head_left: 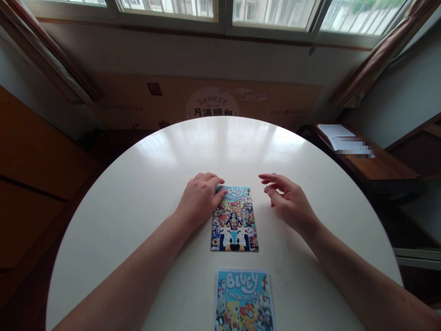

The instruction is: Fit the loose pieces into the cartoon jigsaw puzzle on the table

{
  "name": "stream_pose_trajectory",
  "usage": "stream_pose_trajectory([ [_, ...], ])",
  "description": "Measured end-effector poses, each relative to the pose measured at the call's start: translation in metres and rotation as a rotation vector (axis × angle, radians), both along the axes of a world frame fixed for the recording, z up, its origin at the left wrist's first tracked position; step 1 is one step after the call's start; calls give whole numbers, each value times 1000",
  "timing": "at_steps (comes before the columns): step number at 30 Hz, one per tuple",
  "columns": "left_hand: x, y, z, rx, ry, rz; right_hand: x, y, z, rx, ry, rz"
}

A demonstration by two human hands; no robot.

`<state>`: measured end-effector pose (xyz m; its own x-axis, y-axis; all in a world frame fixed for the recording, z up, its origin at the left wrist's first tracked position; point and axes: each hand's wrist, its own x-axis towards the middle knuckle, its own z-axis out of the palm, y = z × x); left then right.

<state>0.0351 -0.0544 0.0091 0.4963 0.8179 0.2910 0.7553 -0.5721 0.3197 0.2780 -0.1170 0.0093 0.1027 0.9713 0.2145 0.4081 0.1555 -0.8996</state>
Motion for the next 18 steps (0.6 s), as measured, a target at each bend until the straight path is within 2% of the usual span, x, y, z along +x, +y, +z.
stream_pose_trajectory([
  [11, -1, 1, 1, -3, 8, -14, -2, -4, 5, 39, 97, -52],
  [18, -1, 1, 2, 0, 12, -15, -1, -4, 6, 49, 74, -59],
])
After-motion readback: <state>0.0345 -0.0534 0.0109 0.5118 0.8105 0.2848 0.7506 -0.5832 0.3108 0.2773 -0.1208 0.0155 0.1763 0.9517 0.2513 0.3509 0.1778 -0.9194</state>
